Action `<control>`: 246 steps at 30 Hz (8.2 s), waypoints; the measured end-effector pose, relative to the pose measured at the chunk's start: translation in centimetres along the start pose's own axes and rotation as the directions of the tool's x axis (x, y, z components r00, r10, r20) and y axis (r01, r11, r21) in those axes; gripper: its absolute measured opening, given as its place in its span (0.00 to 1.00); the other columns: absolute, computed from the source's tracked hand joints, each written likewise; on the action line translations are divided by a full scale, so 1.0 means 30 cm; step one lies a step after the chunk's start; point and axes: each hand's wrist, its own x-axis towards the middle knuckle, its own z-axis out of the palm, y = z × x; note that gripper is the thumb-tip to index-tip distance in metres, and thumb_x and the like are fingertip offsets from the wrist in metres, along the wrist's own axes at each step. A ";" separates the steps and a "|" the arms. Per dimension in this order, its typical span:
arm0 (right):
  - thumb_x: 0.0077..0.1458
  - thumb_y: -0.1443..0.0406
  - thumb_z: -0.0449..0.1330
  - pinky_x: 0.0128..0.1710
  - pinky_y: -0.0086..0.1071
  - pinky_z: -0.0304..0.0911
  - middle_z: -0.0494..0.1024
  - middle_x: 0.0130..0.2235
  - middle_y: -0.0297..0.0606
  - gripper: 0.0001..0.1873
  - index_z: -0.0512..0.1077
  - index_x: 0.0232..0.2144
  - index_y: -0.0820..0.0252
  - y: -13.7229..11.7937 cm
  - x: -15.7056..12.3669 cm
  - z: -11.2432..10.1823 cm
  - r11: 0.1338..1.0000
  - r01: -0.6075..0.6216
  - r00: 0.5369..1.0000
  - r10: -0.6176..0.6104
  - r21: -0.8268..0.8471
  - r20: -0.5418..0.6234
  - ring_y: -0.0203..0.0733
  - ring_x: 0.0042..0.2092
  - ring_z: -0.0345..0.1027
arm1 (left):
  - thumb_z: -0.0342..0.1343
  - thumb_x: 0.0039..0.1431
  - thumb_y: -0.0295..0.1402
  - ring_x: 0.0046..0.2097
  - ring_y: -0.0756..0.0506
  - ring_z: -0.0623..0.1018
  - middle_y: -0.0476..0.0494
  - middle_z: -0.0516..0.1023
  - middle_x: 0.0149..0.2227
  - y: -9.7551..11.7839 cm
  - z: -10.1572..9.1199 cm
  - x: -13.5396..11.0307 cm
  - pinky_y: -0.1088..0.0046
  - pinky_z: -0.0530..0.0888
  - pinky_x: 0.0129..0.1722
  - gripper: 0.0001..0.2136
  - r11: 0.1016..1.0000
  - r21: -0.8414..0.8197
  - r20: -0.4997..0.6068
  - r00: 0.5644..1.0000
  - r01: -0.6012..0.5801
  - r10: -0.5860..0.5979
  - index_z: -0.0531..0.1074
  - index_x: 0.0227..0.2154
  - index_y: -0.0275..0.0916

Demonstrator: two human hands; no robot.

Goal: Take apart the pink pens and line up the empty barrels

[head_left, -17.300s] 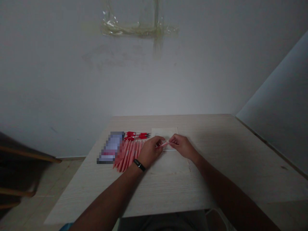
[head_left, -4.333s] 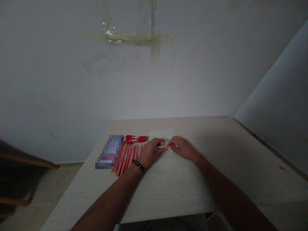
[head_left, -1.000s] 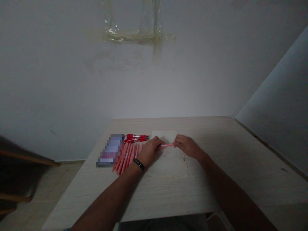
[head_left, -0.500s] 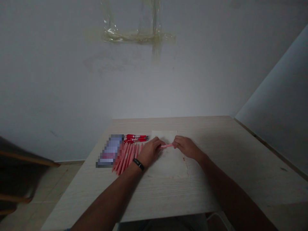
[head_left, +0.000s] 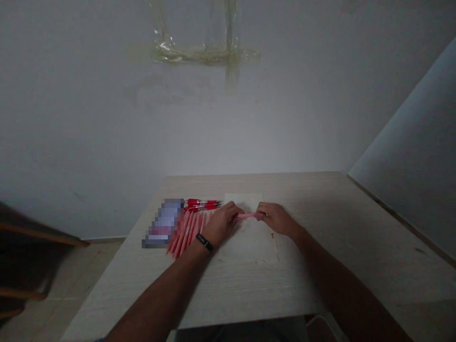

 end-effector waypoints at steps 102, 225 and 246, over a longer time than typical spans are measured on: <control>0.59 0.58 0.59 0.25 0.27 0.54 0.74 0.33 0.34 0.14 0.69 0.26 0.60 -0.031 0.004 0.032 0.836 -0.115 0.977 0.193 0.536 -0.091 0.31 0.26 0.59 | 0.66 0.49 0.47 0.64 0.32 0.61 0.34 0.61 0.65 -0.032 0.033 -0.036 0.50 0.61 0.62 0.36 0.981 0.191 0.300 0.954 -0.034 -0.025 0.64 0.60 0.42; 0.59 0.61 0.56 0.31 0.29 0.52 0.79 0.34 0.40 0.11 0.76 0.29 0.60 0.083 -0.050 -0.085 0.787 -0.492 0.800 0.577 -0.372 0.162 0.39 0.34 0.70 | 0.58 0.60 0.37 0.49 0.42 0.71 0.40 0.71 0.48 -0.023 0.060 -0.040 0.62 0.70 0.50 0.11 0.989 0.143 0.125 0.991 0.033 -0.051 0.74 0.45 0.42; 0.59 0.58 0.58 0.33 0.29 0.52 0.79 0.36 0.39 0.11 0.73 0.31 0.59 0.056 -0.037 -0.054 0.773 -0.524 0.797 0.593 -0.357 0.113 0.39 0.37 0.70 | 0.57 0.61 0.35 0.48 0.42 0.71 0.40 0.71 0.47 -0.020 0.054 -0.037 0.62 0.71 0.50 0.10 0.988 0.150 0.137 0.990 0.019 -0.040 0.75 0.44 0.42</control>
